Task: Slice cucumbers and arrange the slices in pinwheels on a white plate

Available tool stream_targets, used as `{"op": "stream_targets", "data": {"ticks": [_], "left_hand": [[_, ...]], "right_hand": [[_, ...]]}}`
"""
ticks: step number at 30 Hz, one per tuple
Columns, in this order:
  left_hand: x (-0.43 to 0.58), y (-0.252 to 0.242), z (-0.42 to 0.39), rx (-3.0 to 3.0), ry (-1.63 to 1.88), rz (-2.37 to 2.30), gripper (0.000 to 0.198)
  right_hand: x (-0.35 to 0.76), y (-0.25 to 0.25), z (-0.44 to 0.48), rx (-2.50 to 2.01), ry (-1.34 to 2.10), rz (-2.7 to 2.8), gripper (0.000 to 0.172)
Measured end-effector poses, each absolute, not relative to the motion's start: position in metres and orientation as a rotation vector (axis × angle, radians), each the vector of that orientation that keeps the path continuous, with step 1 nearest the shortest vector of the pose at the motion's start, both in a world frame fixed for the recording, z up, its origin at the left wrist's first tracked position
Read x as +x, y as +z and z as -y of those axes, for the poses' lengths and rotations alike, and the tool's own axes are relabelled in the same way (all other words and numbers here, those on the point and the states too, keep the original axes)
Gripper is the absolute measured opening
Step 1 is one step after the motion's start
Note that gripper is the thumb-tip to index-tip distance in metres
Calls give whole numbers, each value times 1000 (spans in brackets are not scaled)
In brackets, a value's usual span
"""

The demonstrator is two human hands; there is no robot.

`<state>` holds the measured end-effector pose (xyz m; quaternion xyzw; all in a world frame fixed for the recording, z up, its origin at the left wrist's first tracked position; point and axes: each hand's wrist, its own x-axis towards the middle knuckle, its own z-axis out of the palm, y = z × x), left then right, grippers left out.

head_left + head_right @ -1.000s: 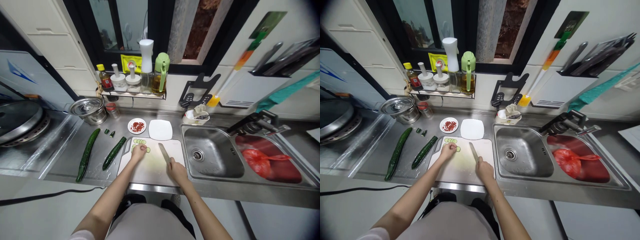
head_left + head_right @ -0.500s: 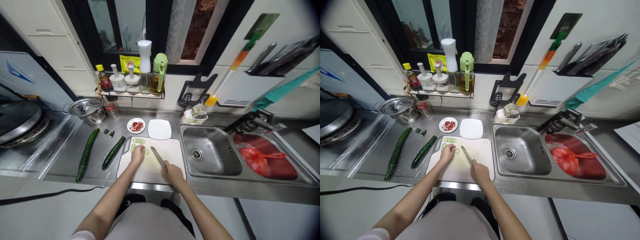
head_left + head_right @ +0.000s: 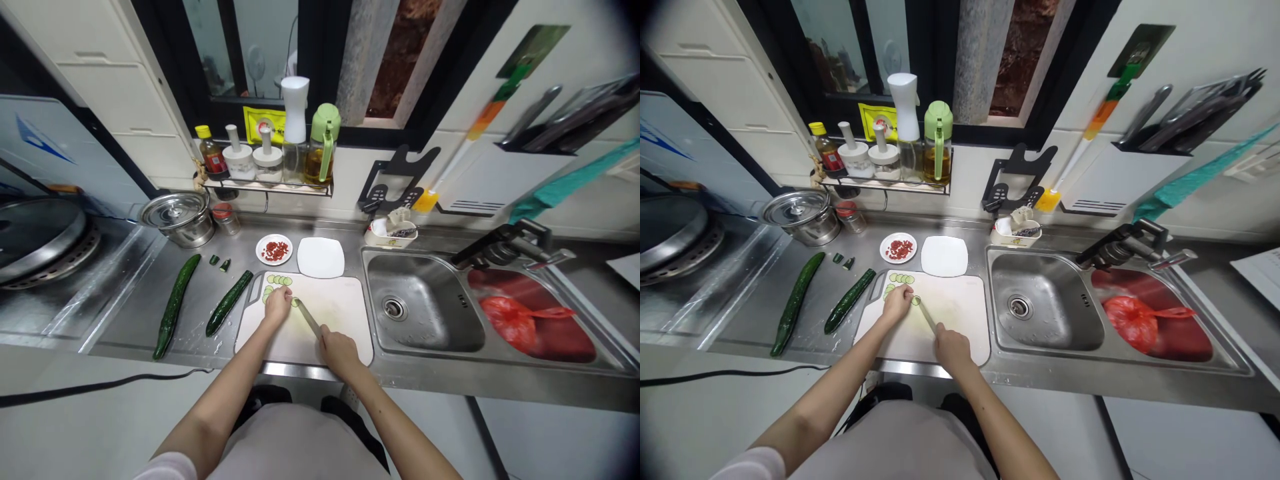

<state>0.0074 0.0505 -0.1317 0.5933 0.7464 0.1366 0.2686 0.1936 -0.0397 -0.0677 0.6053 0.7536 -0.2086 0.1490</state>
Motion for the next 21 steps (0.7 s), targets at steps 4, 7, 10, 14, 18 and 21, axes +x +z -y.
{"op": "stream_targets", "data": {"ticks": [4,7,10,14,18,21], "left_hand": [[8,-131,-52,1593,347,-2011,21],[7,-130,-53,1582,328,-2021,22],[7,-129,-54,1569,320,-2022,21],[6,-127,-55,1558,319,-2014,20],[6,-126,-55,1554,309,-2007,19],[7,-125,-56,1556,310,-2011,19]], "right_hand": [[192,-65,39,1730,-602,-2161,28],[190,-64,38,1712,-608,-2158,28],[187,-62,37,1690,-620,-2146,28],[184,-58,35,1666,-647,-2128,30],[184,-58,33,1657,-677,-2117,30],[184,-60,33,1665,-677,-2117,30]]}}
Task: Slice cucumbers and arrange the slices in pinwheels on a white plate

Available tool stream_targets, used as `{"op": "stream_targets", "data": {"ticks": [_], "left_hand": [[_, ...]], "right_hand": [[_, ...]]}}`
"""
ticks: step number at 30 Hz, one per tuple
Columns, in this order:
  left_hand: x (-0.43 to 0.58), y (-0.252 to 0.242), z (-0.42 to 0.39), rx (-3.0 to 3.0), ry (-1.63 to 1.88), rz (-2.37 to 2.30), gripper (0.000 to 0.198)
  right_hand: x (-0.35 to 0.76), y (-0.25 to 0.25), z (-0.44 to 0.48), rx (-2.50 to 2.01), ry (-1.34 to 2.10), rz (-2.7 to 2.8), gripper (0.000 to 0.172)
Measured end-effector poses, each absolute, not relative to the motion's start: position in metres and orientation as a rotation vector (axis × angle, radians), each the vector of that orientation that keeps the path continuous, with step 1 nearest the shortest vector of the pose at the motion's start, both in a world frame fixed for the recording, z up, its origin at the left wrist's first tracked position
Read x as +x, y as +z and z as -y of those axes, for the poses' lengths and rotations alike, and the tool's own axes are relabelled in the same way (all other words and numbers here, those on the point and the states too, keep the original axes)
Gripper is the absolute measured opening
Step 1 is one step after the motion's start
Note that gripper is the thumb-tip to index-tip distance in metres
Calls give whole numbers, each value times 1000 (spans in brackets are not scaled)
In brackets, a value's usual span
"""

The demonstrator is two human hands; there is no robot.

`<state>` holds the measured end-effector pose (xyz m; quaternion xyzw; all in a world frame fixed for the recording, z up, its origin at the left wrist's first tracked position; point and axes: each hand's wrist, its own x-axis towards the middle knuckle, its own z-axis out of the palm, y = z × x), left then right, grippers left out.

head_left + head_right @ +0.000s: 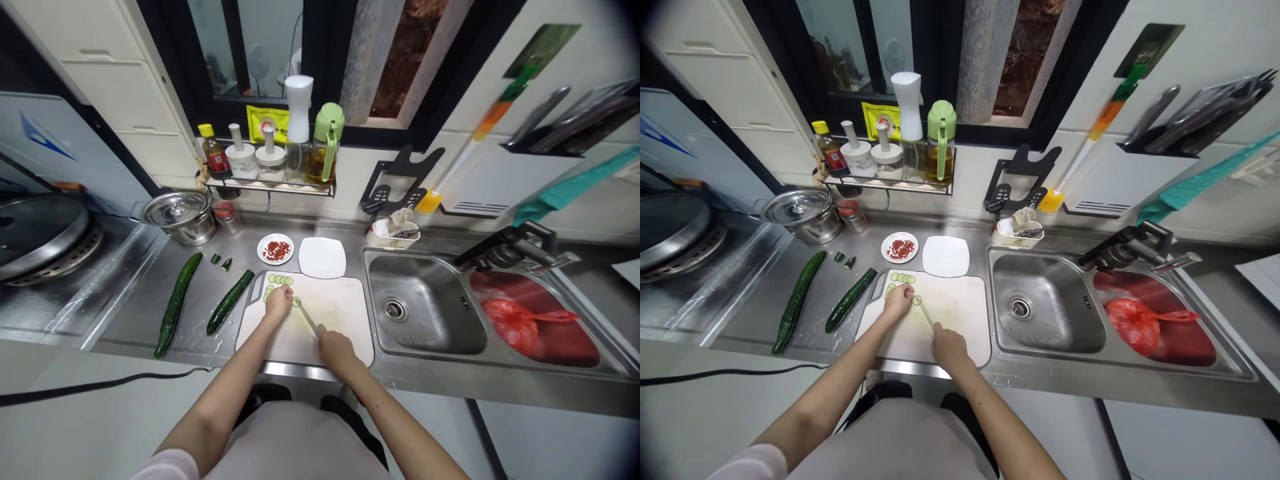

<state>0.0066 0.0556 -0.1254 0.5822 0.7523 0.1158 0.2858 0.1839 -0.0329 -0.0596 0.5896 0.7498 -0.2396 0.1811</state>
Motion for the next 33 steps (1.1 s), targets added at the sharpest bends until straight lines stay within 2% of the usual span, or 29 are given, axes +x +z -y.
{"op": "stream_targets", "data": {"ticks": [33], "left_hand": [[6,-125,-55,1545,323,-2007,20]], "right_hand": [[177,-56,29,1653,-690,-2101,31]]}}
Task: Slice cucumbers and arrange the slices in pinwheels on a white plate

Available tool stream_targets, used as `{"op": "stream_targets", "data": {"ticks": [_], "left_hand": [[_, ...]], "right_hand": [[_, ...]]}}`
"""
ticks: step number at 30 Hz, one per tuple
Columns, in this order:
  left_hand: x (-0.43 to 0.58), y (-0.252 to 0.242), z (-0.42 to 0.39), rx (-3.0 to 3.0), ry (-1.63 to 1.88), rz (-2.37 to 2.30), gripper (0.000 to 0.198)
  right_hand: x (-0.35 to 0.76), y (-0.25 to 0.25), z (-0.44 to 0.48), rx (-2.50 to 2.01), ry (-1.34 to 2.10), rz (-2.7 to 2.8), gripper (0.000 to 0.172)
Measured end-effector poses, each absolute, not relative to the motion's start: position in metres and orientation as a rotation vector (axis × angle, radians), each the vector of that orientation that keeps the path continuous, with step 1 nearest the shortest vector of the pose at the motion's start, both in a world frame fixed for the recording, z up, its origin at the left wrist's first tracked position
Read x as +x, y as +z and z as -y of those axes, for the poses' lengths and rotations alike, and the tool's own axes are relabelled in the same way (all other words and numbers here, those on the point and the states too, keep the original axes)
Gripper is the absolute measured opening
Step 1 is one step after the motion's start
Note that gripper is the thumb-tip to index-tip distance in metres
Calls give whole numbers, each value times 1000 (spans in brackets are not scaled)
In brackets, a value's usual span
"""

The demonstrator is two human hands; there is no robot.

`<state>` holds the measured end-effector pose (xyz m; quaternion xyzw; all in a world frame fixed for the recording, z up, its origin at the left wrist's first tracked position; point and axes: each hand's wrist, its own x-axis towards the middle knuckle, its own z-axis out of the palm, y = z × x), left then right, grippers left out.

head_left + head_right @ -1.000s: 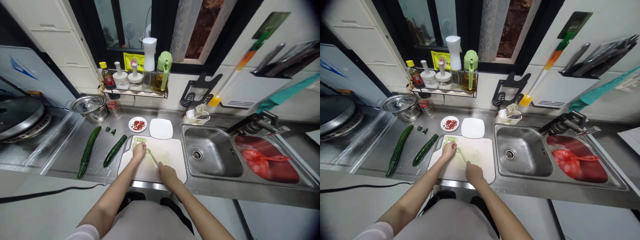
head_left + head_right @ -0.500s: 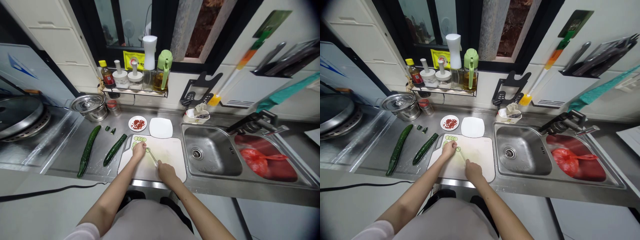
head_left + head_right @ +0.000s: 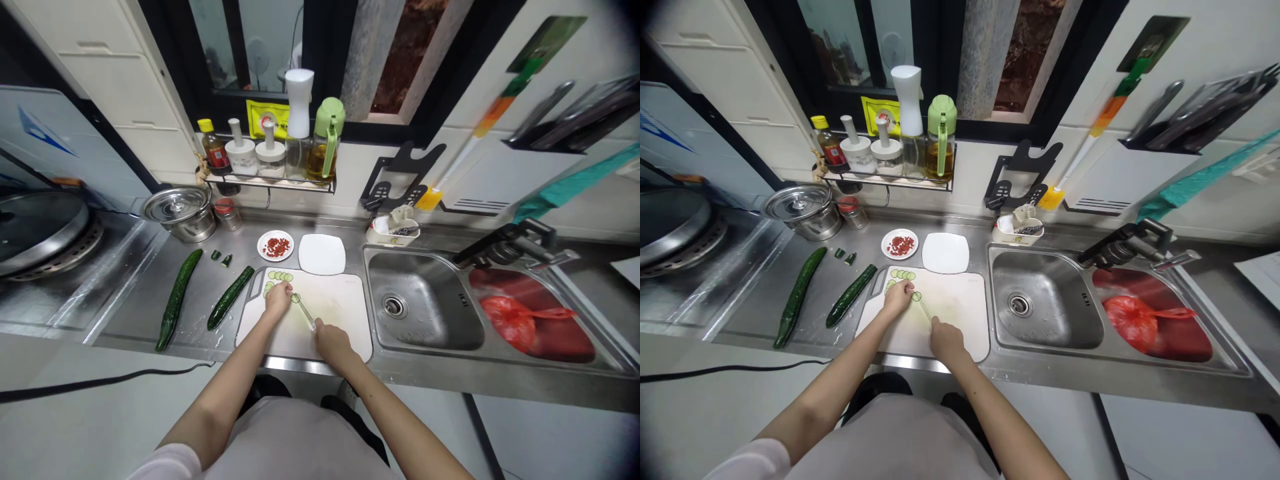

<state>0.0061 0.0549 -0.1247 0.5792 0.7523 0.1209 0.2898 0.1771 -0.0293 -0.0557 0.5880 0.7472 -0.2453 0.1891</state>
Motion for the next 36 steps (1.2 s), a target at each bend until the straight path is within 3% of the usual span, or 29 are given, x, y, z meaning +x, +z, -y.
{"op": "stream_targets", "data": {"ticks": [36], "left_hand": [[8,-124,-48,1668,294,-1990,21]], "right_hand": [[216,-43,47,1591,-786,-2070,29]]}}
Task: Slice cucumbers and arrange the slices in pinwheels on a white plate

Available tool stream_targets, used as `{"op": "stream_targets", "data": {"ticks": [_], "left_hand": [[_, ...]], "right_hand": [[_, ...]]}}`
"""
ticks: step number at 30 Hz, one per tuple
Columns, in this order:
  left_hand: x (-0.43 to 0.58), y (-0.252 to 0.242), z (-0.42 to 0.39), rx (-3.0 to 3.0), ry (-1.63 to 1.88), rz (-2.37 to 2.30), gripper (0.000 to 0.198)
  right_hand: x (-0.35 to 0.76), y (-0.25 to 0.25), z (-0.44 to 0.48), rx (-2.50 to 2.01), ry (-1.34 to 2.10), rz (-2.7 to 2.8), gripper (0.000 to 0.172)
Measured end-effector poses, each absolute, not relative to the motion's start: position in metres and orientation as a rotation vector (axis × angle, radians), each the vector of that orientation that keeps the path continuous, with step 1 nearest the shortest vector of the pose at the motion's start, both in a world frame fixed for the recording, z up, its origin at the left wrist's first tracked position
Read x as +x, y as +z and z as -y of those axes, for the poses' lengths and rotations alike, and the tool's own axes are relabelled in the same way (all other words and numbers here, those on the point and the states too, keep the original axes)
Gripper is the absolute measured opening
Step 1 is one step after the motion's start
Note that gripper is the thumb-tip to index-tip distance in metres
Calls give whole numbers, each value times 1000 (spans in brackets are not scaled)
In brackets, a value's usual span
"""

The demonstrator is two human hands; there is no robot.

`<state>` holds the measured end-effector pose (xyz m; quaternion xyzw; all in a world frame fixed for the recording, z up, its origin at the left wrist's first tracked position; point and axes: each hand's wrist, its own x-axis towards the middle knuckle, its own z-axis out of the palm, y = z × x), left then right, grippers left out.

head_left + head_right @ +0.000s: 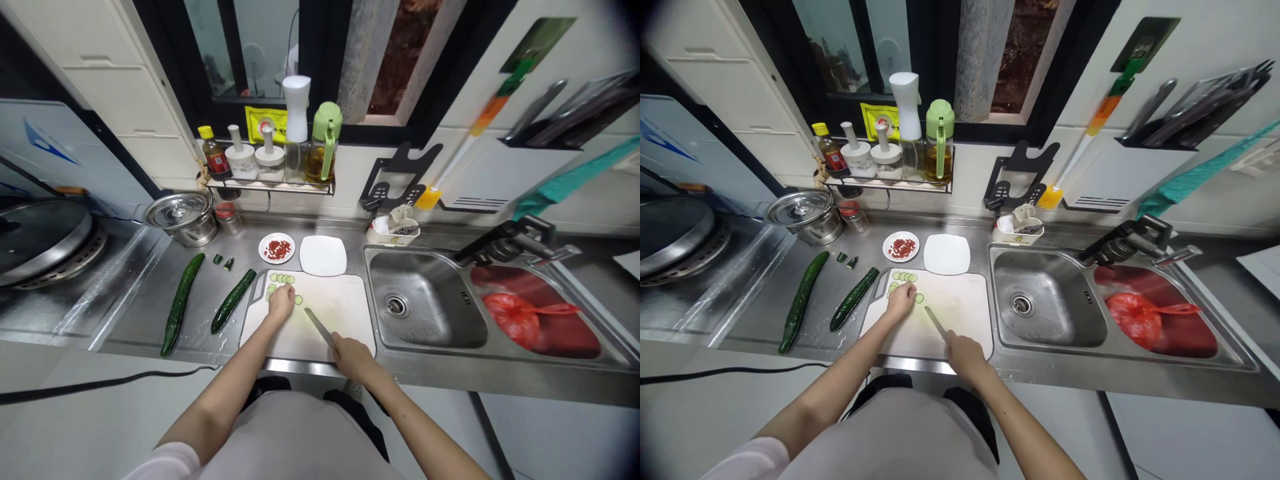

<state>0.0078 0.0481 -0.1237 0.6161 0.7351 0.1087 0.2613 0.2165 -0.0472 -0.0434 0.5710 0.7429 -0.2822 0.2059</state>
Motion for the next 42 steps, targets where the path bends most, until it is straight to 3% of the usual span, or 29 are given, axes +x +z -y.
{"op": "stream_targets", "data": {"ticks": [9,23,42], "left_hand": [[18,-122,-35,1789,342,-1979,14],[-29,-127,1,1307,756,-2096,13],[-51,-127,-1,1401,567,-2285,15]], "right_hand": [[242,-54,33,1902,-800,-2026,26],[242,-58,18,1903,-654,-2017,30],[234,-62,12,1875,-664,-1974,35]]}}
